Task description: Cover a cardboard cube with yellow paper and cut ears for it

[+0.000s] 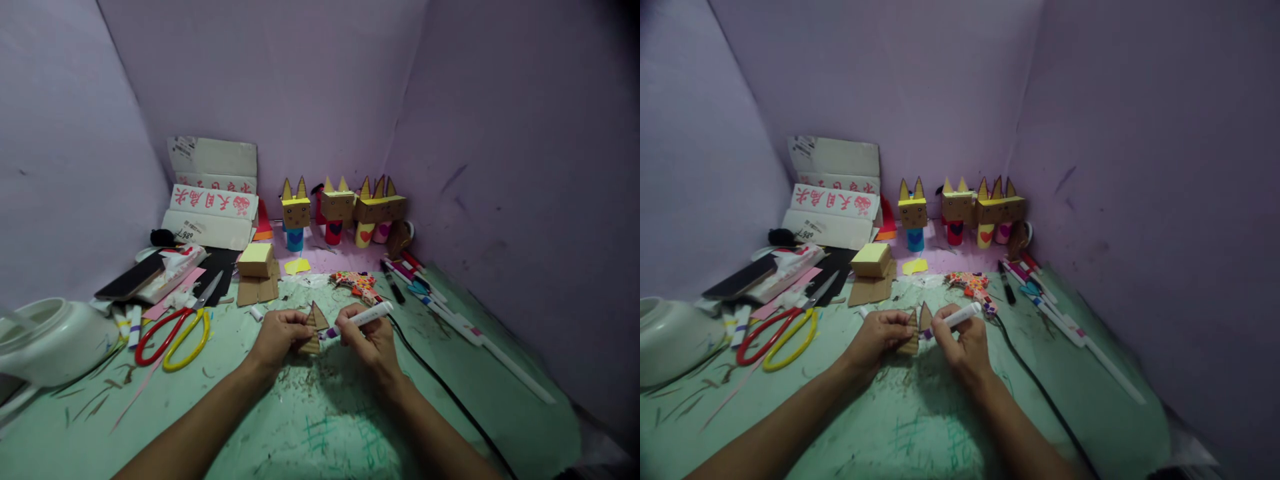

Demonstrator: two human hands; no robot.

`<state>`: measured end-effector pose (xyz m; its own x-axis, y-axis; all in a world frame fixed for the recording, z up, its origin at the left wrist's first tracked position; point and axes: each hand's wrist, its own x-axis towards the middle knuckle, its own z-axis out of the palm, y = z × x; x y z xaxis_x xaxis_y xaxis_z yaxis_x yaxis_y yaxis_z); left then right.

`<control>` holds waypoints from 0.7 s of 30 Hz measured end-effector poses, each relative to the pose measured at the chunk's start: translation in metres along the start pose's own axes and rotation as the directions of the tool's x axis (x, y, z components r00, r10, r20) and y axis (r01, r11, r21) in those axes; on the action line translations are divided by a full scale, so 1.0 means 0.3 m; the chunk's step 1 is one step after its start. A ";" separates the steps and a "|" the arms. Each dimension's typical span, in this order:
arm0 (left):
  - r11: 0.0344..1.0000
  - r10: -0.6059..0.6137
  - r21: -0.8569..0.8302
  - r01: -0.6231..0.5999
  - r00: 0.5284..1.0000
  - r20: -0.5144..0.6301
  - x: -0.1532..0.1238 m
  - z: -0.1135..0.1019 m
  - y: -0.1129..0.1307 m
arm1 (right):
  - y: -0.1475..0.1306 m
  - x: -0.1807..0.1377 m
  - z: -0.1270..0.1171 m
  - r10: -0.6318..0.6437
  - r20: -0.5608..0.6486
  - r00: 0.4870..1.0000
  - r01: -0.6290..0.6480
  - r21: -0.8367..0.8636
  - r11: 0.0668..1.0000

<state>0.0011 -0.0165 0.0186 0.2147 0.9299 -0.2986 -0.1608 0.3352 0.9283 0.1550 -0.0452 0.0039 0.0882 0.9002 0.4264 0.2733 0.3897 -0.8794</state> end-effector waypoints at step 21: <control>1.000 0.007 0.003 -0.007 1.000 0.006 -0.002 -0.004 -0.004 | -0.010 0.001 -0.002 0.006 -0.010 1.000 -0.005 0.029 1.000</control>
<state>0.0001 -0.0173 0.0172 0.2193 0.9314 -0.2904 -0.1595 0.3279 0.9312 0.1546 -0.0463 0.0067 0.0989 0.9005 0.4235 0.2447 0.3905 -0.8875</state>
